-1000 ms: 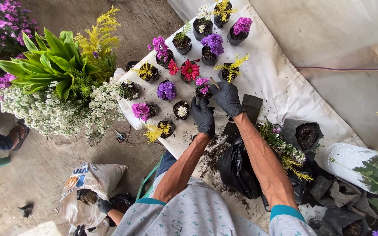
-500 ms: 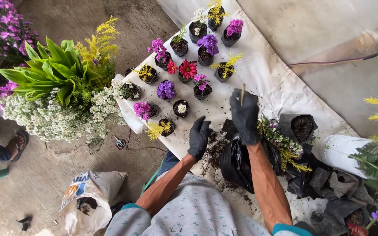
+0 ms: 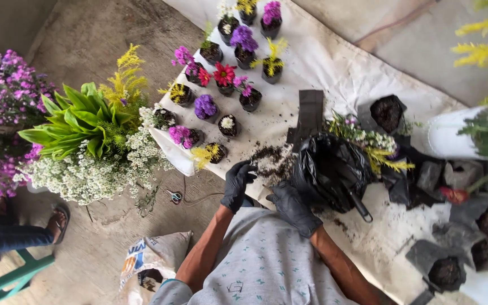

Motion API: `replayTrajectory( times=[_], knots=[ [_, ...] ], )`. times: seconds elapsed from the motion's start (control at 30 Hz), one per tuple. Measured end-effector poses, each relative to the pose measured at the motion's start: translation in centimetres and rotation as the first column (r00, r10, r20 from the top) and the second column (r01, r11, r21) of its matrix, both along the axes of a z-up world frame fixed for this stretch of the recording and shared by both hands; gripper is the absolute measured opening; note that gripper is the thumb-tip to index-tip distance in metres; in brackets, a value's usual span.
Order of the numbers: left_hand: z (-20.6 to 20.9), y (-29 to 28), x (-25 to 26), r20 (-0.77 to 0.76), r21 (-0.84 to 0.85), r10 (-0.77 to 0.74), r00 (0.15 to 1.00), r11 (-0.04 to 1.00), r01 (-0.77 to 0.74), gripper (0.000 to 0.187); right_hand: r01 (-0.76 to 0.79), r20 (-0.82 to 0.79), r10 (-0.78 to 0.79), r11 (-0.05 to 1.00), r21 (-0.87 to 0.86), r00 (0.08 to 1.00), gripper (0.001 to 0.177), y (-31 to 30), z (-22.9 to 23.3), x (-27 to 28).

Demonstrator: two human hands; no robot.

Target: The person is transplanting small flowering plants into black plastic nursery bags filled with soil using a hand trowel.

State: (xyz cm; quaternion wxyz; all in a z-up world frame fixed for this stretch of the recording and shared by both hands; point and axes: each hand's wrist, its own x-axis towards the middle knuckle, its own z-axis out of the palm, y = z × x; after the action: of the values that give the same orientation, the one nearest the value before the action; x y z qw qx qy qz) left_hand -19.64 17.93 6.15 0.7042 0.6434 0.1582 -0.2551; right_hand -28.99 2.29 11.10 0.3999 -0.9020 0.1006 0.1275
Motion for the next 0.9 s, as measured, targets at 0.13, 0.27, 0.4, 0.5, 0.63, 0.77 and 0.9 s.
replayTrajectory(
  times=[0.13,0.27,0.4,0.5,0.63,0.77,0.9],
  knots=[
    [0.2,-0.1,-0.8,0.055,-0.023,-0.071,0.996,0.997,0.072,0.048,0.078,-0.045,-0.080,0.996,-0.051,0.996,0.023,0.1,-5.2,-4.7],
    [0.6,-0.9,-2.5,0.001,-0.012,-0.131,0.991,0.991,0.131,0.046,0.158,-0.146,-0.177,0.979,-0.131,0.973,0.031,-1.0,-9.7,-9.0],
    [0.7,-1.9,-5.3,0.046,-0.030,-0.262,0.964,0.964,0.263,0.047,0.514,-0.298,-0.483,0.857,0.031,0.823,0.049,-2.3,-5.1,-9.5],
    [-0.2,-3.2,-7.3,-0.009,-0.032,-0.309,0.951,0.950,0.309,0.042,0.373,-0.098,-0.405,0.895,-0.243,0.909,0.035,-3.3,-4.3,-10.6],
    [1.1,-5.1,-9.5,-0.011,-0.032,-0.352,0.936,0.936,0.352,0.041,0.467,-0.017,-0.470,0.881,-0.080,0.883,0.039,-4.5,1.0,-11.6],
    [2.3,-6.2,-11.3,-0.019,-0.029,-0.324,0.946,0.946,0.324,0.039,0.274,0.322,-0.151,0.883,-0.381,0.934,0.013,-6.1,-1.5,-15.9],
    [1.9,-6.5,-12.8,-0.042,0.005,-0.277,0.960,0.961,0.278,0.034,0.575,0.503,-0.402,0.779,-0.252,0.765,0.010,-9.7,-3.1,-19.0]
  ],
)
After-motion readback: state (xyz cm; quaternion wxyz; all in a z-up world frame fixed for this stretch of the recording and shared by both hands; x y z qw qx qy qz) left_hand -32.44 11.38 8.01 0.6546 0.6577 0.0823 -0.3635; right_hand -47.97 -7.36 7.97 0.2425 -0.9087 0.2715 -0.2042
